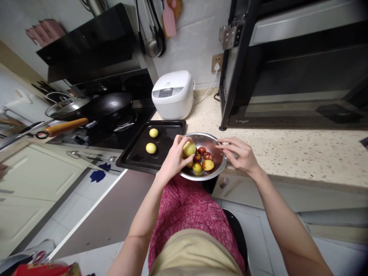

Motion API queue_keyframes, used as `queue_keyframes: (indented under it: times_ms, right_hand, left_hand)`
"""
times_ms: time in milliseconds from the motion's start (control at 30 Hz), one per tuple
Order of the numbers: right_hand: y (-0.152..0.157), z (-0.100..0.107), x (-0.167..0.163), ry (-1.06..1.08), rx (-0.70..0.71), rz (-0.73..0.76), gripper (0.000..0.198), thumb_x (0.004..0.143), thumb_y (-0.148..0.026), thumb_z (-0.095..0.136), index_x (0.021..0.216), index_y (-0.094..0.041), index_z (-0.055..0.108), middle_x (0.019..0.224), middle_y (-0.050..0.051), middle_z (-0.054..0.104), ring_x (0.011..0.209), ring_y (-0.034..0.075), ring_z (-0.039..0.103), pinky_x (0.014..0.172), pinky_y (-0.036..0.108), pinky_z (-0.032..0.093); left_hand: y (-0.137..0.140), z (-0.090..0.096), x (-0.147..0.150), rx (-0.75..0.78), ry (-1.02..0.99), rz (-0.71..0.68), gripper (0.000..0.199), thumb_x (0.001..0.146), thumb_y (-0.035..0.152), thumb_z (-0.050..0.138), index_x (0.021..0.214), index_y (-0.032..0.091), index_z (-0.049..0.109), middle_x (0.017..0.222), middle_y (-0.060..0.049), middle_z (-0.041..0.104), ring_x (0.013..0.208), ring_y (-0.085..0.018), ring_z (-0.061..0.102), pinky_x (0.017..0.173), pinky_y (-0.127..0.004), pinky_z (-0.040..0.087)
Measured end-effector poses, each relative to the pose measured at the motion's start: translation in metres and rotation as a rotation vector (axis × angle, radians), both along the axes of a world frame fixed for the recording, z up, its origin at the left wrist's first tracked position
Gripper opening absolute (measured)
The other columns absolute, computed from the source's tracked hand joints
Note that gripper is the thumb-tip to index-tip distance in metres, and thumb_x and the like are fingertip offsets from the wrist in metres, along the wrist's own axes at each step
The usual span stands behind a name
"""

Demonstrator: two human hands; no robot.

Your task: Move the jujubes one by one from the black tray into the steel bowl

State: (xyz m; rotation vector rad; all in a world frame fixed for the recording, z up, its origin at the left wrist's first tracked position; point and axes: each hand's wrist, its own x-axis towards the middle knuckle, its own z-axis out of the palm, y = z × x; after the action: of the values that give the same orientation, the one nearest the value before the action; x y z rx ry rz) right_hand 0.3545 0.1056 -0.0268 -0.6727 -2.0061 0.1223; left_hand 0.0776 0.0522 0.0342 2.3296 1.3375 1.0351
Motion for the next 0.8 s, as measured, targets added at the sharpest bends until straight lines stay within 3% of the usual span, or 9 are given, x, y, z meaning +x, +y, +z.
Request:
queue_keyframes:
  times_ms: [267,400,633,800]
  right_hand:
    - [-0.0005,0.0004,-0.0001,0.013,-0.015,-0.001,0.026,0.095,-0.021,0.059,0.109,-0.028,0.080,0.117,0.007,0.078,0.107,0.027,0.073,0.090,0.049,0.061]
    - [-0.0008,0.0009,-0.0001,0.011,-0.004,0.007,0.026,0.095,-0.020,0.059,0.110,-0.027,0.080,0.117,0.008,0.078,0.107,0.027,0.073,0.089,0.048,0.061]
    - [-0.0015,0.0027,-0.0003,0.015,-0.017,0.001,0.026,0.095,-0.021,0.058,0.108,-0.028,0.080,0.114,0.007,0.078,0.105,0.027,0.073,0.089,0.047,0.061]
    - [-0.0009,0.0011,0.0005,0.003,-0.010,0.002,0.026,0.096,-0.021,0.058,0.109,-0.027,0.080,0.115,0.008,0.078,0.105,0.027,0.073,0.089,0.048,0.061]
  left_hand:
    - [0.0000,0.0030,0.0020,-0.016,0.056,-0.024,0.053,0.093,0.022,0.072,0.142,0.029,0.052,0.126,-0.008,0.047,0.123,-0.027,0.058,0.114,-0.048,0.048]
    - [0.0017,0.0006,0.0017,-0.006,0.047,-0.012,0.035,0.090,0.024,0.077,0.122,0.023,0.063,0.120,-0.008,0.047,0.117,-0.025,0.059,0.110,-0.045,0.052]
    - [0.0021,-0.0026,0.0033,0.004,0.078,0.093,0.048,0.081,0.037,0.087,0.118,0.022,0.060,0.115,-0.007,0.052,0.103,-0.025,0.063,0.097,-0.045,0.059]
    - [-0.0049,0.0006,0.0055,-0.001,0.147,0.131,0.045,0.085,0.044,0.083,0.116,0.023,0.058,0.116,-0.008,0.058,0.102,-0.028,0.067,0.093,-0.045,0.060]
